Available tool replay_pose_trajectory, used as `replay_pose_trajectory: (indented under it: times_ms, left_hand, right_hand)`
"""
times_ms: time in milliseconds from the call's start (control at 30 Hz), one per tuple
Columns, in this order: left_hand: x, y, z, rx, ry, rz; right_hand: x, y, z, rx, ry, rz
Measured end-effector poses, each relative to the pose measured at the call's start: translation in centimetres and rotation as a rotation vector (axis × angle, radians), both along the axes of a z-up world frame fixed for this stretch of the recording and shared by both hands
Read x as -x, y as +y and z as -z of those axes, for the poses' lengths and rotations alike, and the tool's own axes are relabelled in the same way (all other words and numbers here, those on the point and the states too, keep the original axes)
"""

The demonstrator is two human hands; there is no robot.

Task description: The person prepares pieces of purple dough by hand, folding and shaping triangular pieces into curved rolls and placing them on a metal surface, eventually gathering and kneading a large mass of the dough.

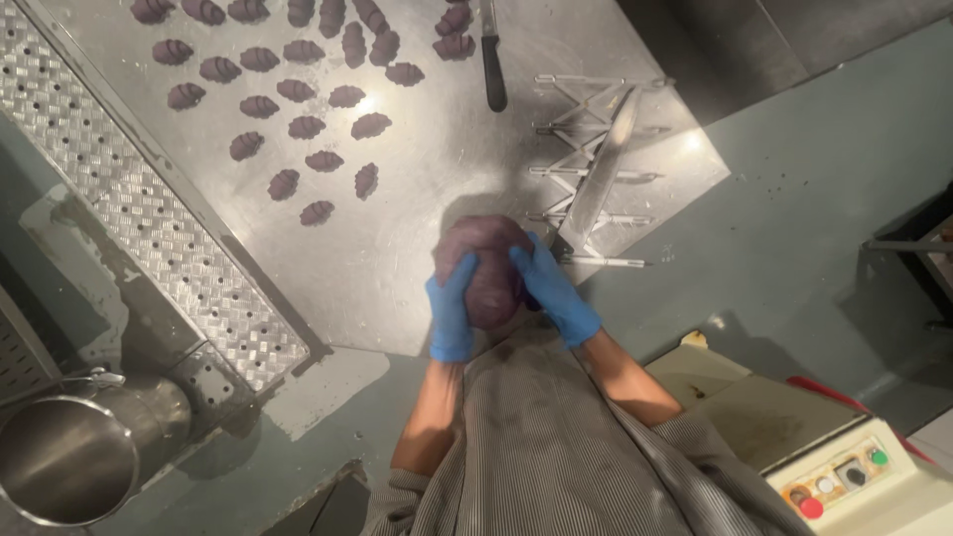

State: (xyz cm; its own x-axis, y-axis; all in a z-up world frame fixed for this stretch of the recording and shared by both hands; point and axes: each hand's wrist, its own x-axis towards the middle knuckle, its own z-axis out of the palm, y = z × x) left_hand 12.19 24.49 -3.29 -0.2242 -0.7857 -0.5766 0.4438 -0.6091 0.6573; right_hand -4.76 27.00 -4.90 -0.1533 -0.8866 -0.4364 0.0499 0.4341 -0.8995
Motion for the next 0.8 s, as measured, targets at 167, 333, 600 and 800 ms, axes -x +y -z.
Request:
replay_pose_trajectory:
  times_ms: [167,333,600,800]
  left_hand:
    - [-1.4,-0.2,0.7,0.245,-0.277,0.396]
    - [-2.6,0.0,1.6,0.278,0.329,0.500]
    - [-0.7,1.5,1.1,-0.027,0.162,0.035]
    - [0.0,-0.8,0.9,0.385,-0.434,0.012]
  right_hand:
    - [0.2,1.8,0.4,0.204,0.168,0.066]
    - [0.1,3.2,-1.3,-0.031,-0.374,0.164]
    - [-5.0,2.0,-0.2,0.083,-0.193,0.600]
    - [-0.5,0.2,2.9,0.233,0.289,0.355]
